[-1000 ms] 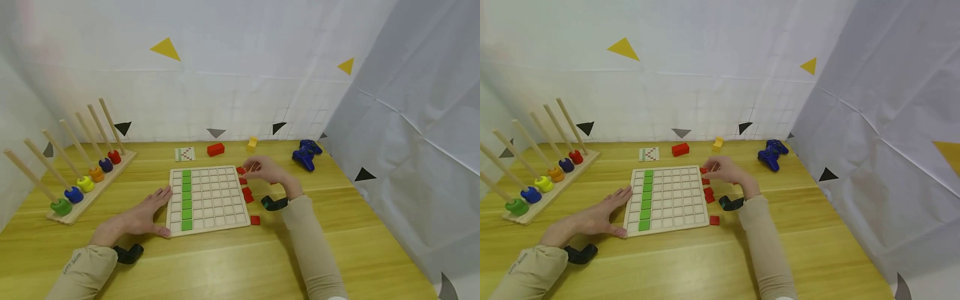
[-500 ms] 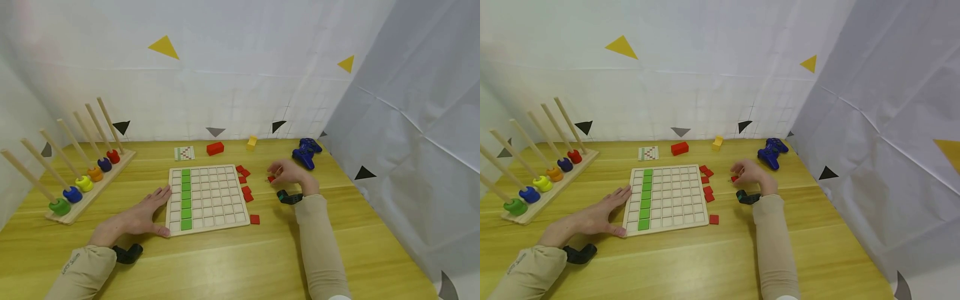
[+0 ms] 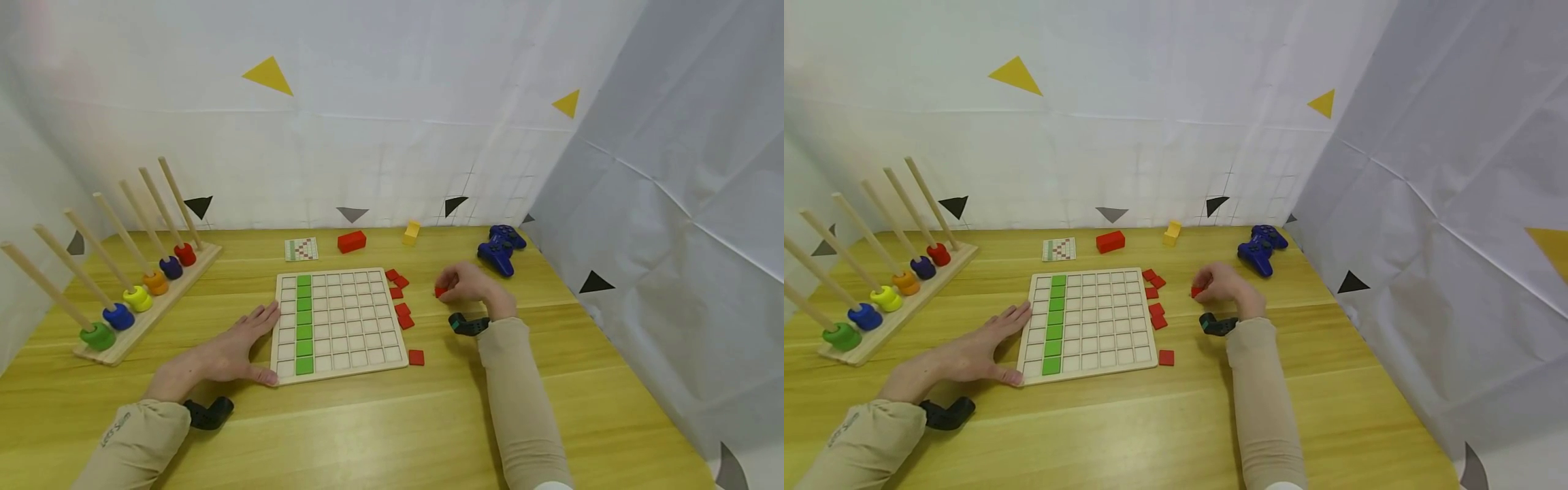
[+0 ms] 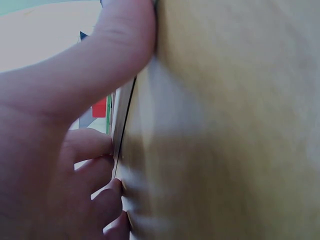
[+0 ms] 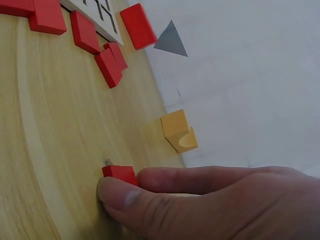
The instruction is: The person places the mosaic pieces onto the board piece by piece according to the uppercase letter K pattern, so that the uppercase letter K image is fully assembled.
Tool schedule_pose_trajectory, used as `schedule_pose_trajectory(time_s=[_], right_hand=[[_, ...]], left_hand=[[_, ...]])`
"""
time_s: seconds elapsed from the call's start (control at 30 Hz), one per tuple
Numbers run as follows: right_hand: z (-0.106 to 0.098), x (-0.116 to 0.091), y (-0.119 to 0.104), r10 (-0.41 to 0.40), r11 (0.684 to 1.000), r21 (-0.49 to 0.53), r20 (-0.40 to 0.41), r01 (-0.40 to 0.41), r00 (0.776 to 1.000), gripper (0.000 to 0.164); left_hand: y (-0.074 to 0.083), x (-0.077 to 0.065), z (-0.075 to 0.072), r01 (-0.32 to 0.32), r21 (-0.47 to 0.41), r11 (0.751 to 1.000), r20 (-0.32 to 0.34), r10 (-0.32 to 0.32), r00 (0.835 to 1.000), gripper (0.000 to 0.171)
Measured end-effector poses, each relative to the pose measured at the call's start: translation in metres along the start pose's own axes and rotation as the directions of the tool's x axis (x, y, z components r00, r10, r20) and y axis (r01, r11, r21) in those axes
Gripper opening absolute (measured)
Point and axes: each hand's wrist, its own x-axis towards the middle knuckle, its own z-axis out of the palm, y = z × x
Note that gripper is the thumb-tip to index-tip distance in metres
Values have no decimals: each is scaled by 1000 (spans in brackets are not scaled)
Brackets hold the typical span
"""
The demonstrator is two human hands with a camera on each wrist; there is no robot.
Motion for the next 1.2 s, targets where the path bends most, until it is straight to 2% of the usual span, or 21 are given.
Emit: schedule_pose_trajectory(time_s=[0.27, 0.43, 0.53, 0.7, 0.83, 1.0, 1.2], right_hand=[[4, 4, -6, 13, 999, -43, -18, -14, 1000, 22], [4, 8, -11, -11, 996, -93, 6, 12, 1000, 23], [5, 10, -22, -37, 995, -94, -3, 37, 999, 23], [14, 9, -57, -159, 982, -103, 13, 159, 987, 25], [26, 12, -81, -258, 958, -116, 48, 262, 965, 27], [35, 21, -98, -277, 950, -130, 62, 282, 959, 25], [41, 42, -107, -307, 943, -115, 56, 312, 950, 25]], left_hand=[[0, 0, 0, 3, -2, 1000, -2, -3, 1000, 122], [1, 1, 0, 22, -1, 1000, 2, -22, 1000, 124], [1, 2, 0, 29, 3, 1000, 2, -29, 1000, 124], [2, 2, 0, 26, 11, 1000, 6, -26, 1000, 124], [3, 4, -1, 23, 19, 1000, 10, -23, 1000, 124], [3, 4, -1, 25, 25, 999, 11, -25, 1000, 124], [3, 2, 0, 21, 20, 1000, 7, -21, 1000, 124]])
